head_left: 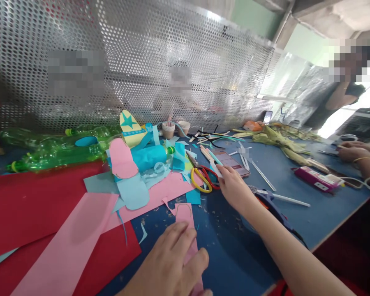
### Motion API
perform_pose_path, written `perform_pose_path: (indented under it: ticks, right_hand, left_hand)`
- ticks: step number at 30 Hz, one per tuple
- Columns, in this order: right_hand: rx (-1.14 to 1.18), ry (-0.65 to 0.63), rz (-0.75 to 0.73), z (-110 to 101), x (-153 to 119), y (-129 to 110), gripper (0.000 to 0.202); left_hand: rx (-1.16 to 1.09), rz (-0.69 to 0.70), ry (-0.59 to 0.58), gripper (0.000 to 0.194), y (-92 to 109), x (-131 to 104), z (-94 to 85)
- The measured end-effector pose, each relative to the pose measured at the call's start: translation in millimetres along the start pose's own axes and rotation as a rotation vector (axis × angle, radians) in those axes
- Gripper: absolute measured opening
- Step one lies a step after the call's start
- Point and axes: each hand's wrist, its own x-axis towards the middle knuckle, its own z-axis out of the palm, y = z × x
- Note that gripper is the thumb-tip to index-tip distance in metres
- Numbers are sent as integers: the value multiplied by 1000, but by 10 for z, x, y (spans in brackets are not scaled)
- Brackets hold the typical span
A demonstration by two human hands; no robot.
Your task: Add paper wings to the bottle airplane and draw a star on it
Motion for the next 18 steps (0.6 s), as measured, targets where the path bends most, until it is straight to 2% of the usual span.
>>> perform_pose_path:
  ticks: [2, 6, 12, 15, 18]
  right_hand:
    - [-20, 0, -8, -5, 4, 8, 42]
    - [-56, 20, -45, -81, -5, -129, 30]
    - [-223, -141, -68, -117, 0, -333, 22]
    - [-255, -175, -63, -148, 12, -408, 20]
    - [-297, -228, -45, -198, 25, -487, 20]
  left_hand:
    - [6, -22, -166, 33, 19, 66, -107]
    - [3, -43, -245, 33, 37, 208, -304]
    - [-56, -63, -389, 32, 51, 313, -383]
    - [-121, -157, -510, 30, 49, 362, -421]
    - [-105, -310, -598, 44, 16, 384, -451]
